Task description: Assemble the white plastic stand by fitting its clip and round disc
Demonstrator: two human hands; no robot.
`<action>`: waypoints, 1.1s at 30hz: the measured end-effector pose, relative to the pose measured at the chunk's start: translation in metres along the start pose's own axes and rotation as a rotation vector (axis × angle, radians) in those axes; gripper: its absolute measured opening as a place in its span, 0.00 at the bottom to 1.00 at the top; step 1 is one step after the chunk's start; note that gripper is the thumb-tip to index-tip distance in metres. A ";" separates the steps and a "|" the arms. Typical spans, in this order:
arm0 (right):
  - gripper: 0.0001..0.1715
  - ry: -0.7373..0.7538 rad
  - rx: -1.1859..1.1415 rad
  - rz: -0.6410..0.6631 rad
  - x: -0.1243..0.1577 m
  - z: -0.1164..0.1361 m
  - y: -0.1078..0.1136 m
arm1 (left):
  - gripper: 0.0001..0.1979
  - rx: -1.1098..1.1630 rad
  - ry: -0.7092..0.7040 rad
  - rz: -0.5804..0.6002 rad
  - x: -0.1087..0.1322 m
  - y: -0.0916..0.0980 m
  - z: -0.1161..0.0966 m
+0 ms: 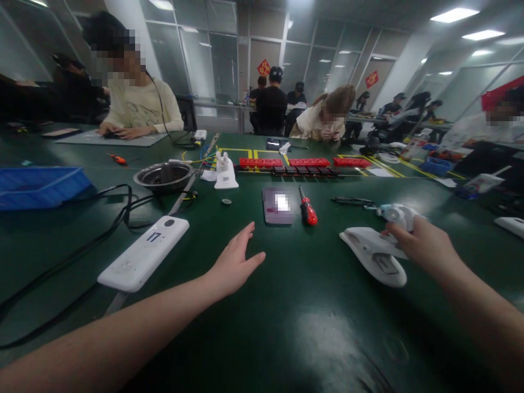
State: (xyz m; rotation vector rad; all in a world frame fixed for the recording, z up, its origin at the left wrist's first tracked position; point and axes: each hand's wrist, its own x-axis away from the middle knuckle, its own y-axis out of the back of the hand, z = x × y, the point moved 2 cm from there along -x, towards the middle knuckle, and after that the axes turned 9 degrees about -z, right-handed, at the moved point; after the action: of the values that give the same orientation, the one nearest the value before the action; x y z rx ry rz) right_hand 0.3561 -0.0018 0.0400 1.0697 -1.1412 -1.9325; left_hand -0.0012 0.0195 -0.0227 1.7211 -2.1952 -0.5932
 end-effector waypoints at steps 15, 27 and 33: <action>0.50 0.156 -0.299 0.261 0.067 0.085 0.003 | 0.29 -0.185 -0.498 -0.100 0.013 0.002 -0.017; 0.31 0.633 -0.047 0.412 0.115 0.232 -0.074 | 0.24 -0.321 -1.099 0.171 0.048 -0.002 -0.041; 0.31 0.730 -0.167 0.344 0.120 0.259 -0.057 | 0.22 -0.350 -1.133 0.106 0.052 0.000 -0.042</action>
State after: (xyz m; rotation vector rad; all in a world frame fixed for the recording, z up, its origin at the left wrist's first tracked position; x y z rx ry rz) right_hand 0.0660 0.0209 0.0256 1.2389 -0.6763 -1.1833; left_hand 0.0059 -0.0373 0.0125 1.1475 -2.5033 -2.1607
